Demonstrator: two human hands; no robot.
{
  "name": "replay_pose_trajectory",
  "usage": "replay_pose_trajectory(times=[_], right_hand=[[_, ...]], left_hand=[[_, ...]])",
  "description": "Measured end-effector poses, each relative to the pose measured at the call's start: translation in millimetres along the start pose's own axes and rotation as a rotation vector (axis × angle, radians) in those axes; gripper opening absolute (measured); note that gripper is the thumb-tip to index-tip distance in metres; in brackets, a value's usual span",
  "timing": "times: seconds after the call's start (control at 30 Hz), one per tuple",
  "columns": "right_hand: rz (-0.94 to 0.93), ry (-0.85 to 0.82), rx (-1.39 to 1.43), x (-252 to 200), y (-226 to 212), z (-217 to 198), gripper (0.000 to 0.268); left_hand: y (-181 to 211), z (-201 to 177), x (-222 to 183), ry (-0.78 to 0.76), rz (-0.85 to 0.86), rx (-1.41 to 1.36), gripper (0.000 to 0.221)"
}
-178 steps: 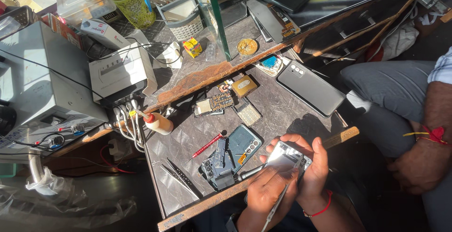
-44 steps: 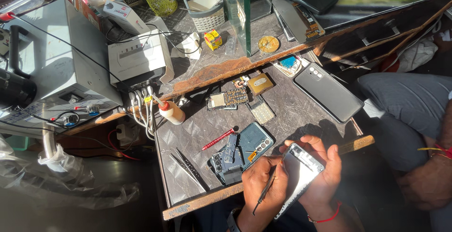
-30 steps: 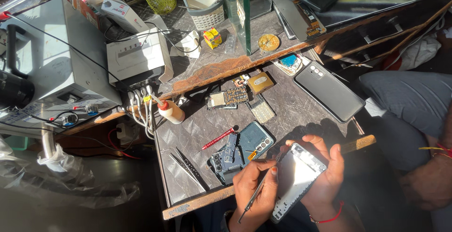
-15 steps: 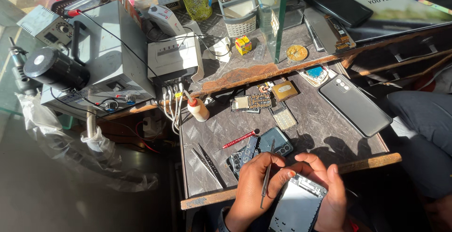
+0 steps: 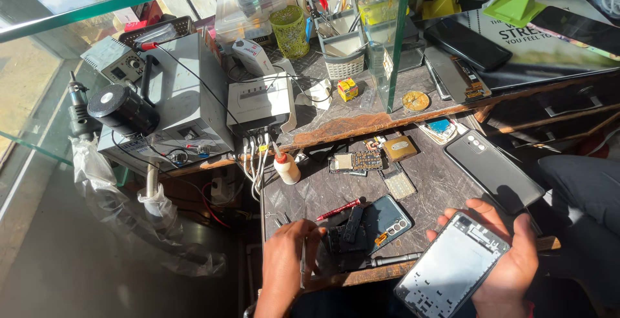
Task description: The person applies glue from a bottle to the edges of a phone frame, then handles internal components and uses a tool to work on the top section of the frame.
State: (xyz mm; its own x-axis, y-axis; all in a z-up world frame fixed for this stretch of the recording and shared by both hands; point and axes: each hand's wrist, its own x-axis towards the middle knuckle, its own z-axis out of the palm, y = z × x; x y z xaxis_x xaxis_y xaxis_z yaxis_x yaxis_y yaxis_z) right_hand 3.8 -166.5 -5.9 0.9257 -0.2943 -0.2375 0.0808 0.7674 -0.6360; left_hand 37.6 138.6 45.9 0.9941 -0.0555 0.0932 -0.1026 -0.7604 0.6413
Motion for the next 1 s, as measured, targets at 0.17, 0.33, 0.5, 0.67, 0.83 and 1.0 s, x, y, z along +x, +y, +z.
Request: replay_pose_trajectory(times=[0.17,0.33,0.5,0.67,0.83,1.0], right_hand=[[-0.029,-0.048,0.054,32,3,-38,0.077],[-0.047,-0.117,0.211,45,11,-64,0.075],[-0.037,-0.136,0.238,49,13,-68,0.075],[-0.032,-0.230,0.286,52,14,-78,0.076],[-0.051,-0.217,0.217,52,11,-80,0.075],[0.005,0.062,0.037,60,16,-76,0.047]], left_hand=[[-22,-12,14,0.032,0.036,0.147,0.019],[-27,-13,22,0.086,0.139,0.072,0.023],[-31,-16,26,0.115,0.143,0.148,0.034],[-41,-15,32,0.075,0.234,0.243,0.030],[-36,-18,27,0.132,0.257,0.177,0.032],[-27,-16,4,0.199,0.193,0.062,0.027]])
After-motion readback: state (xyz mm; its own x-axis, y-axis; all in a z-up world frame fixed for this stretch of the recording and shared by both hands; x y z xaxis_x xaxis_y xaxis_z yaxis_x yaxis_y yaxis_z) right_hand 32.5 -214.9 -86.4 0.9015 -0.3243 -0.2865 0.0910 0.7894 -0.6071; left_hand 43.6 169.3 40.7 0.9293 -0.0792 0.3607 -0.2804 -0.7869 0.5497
